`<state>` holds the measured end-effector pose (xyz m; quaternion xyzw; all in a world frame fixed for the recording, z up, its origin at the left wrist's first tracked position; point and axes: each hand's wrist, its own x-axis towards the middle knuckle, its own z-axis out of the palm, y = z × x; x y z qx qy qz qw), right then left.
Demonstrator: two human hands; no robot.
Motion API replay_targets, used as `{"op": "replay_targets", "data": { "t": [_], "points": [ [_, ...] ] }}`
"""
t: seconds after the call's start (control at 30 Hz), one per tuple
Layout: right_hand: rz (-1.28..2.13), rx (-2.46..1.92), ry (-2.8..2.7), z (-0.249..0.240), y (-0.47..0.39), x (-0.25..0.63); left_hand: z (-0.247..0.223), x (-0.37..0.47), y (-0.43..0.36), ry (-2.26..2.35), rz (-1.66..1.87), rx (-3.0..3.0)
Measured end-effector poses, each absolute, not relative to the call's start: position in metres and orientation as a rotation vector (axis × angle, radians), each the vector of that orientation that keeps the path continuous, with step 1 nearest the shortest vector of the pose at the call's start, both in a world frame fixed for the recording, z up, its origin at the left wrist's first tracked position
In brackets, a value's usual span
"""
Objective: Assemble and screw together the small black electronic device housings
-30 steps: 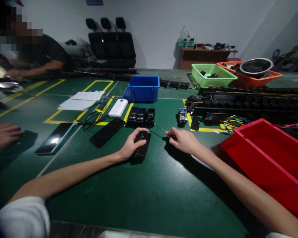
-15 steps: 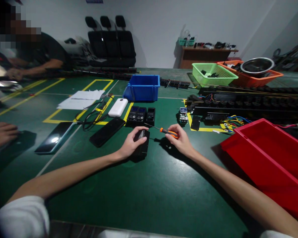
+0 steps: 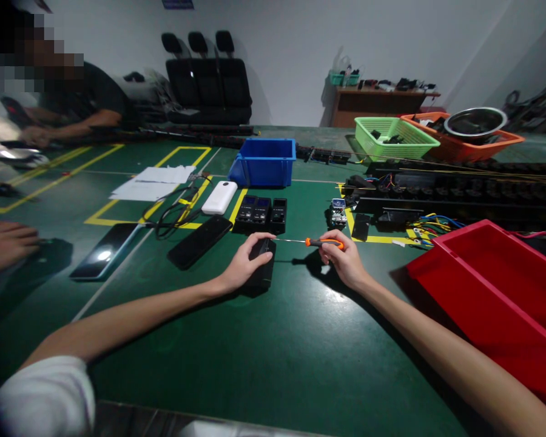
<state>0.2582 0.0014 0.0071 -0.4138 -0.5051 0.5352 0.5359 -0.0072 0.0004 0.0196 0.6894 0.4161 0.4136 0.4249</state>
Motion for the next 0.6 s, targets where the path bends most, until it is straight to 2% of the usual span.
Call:
{"op": "replay_targets", "data": {
  "t": [0.6],
  "points": [
    [1.267, -0.986, -1.26, 0.0065, -0.0052, 0.2578, 0.0213, -0.0075, -0.0011, 1.016, 1.003, 1.768]
  ]
}}
